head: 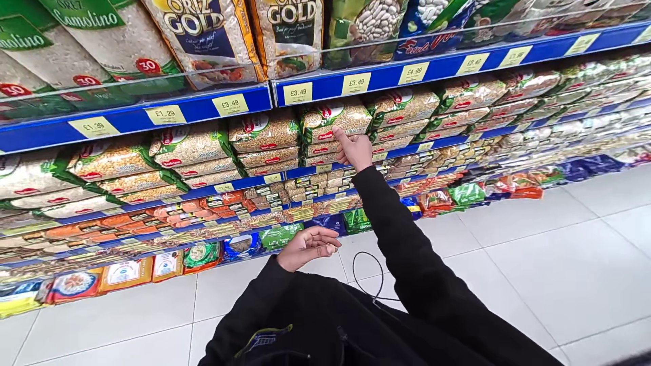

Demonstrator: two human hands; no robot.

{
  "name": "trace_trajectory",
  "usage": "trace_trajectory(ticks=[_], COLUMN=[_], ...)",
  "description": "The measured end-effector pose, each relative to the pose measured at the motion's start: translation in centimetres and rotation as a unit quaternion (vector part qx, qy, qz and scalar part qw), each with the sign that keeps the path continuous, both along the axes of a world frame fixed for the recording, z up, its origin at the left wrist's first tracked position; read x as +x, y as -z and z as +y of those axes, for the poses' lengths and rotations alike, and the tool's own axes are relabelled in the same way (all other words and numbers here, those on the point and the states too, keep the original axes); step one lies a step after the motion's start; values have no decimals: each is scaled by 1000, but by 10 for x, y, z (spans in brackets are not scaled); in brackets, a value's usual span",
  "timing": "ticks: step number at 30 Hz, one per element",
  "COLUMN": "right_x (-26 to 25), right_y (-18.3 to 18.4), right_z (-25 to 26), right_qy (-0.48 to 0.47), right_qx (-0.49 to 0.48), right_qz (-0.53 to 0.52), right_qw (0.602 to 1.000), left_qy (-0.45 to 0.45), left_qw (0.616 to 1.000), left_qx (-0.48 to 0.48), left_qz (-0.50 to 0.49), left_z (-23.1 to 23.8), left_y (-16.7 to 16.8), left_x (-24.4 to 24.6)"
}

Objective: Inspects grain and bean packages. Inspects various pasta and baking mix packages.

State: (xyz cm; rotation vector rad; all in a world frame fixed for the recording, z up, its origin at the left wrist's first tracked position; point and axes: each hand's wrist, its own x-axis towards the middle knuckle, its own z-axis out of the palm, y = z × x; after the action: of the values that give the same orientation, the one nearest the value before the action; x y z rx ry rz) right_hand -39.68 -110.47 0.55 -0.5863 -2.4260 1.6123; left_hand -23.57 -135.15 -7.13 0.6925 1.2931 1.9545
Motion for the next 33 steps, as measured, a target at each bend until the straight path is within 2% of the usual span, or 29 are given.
trace_trajectory(ticks=[5,11,16,19,23,25,30,33], right_x=[16,34,111,169,238,267,313,337], right_y=[2,4,21,44,55,60,68,74], right_z=[7,13,24,31,48,68,125,159], right_qy=[-52,-78,-125,-147,-214,-230,-169,-210], right_qx=[-50,-33,-78,-124,-181,-219,-340,-362], right_qz=[-2,8,94,176,208,228,268,250], right_qw=[997,996,985,965,937,920,886,873], left_qy=[-3,-17,-67,-133,-210,-235,-240,-232], left_qw=[1000,999,997,984,959,953,959,967], left_qx=[5,-11,-31,-69,-7,-6,-43,-29], left_qz=[-21,-44,-35,94,190,193,147,100], left_z=[8,20,33,50,79,100,158,192], left_y=[-1,-3,2,-8,-22,-23,-21,-12], left_x=[8,18,36,51,74,91,138,168])
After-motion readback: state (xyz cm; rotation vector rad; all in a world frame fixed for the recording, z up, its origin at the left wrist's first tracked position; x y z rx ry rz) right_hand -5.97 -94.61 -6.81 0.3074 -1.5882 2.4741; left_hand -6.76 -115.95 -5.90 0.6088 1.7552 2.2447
